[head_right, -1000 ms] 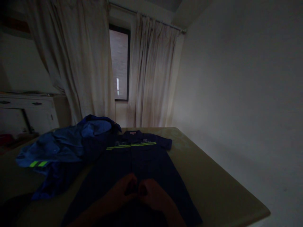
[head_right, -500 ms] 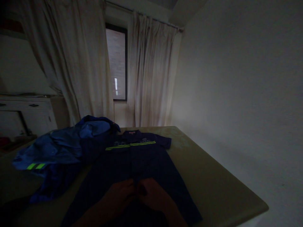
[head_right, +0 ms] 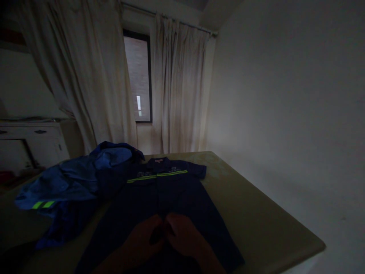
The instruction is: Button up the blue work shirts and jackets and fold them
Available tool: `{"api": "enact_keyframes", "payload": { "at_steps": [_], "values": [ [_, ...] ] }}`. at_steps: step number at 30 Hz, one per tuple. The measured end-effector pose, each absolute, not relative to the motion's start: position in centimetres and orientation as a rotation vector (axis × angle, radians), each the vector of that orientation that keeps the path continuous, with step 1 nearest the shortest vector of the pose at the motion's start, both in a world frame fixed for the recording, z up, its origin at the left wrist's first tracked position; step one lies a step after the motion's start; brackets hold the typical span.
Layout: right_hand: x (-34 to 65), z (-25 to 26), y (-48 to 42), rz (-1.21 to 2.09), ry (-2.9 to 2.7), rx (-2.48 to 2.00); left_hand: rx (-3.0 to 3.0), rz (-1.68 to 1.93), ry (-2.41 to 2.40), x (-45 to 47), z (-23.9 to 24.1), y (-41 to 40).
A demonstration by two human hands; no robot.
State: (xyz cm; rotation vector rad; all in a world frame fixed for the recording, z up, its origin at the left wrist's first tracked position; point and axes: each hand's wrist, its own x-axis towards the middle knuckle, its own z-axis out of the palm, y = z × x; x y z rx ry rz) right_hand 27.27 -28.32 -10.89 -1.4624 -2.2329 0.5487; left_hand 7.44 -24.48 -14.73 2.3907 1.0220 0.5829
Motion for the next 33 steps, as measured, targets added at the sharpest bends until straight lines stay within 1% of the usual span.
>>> {"api": "enact_keyframes", "payload": {
  "at_steps": [4, 9, 17, 20, 24, 29, 33],
  "values": [
    [27.3, -10.7, -28.5, 0.519, -2.279, -1.457, 2.285, 0.533, 1.034, 7.6, -14.4, -24.0],
    [27.2, -11.0, -28.5, 0.432, -2.315, -1.41, 2.204, 0.59, 1.025, 7.9, -14.8, -23.6],
    [26.4, -11.4, -28.2, 0.627, -2.077, -1.408, 2.304, 0.572, 1.162, 7.6, -14.9, -23.4],
    [26.5, -11.5, -28.0, 0.626, -2.039, -1.36, 2.3, 0.631, 1.185, 7.7, -14.3, -23.7],
    [27.0, -11.4, -27.9, 0.595, -2.027, -1.327, 2.127, 0.733, 1.047, 7.8, -13.8, -23.9],
    [27.0, -11.2, -27.9, 0.579, -2.019, -1.34, 1.966, 0.72, 0.978, 7.7, -13.6, -23.3],
    [26.7, -11.4, -27.8, 0.643, -1.974, -1.354, 2.002, 0.685, 1.012, 7.6, -13.9, -22.8]
  ]
}}
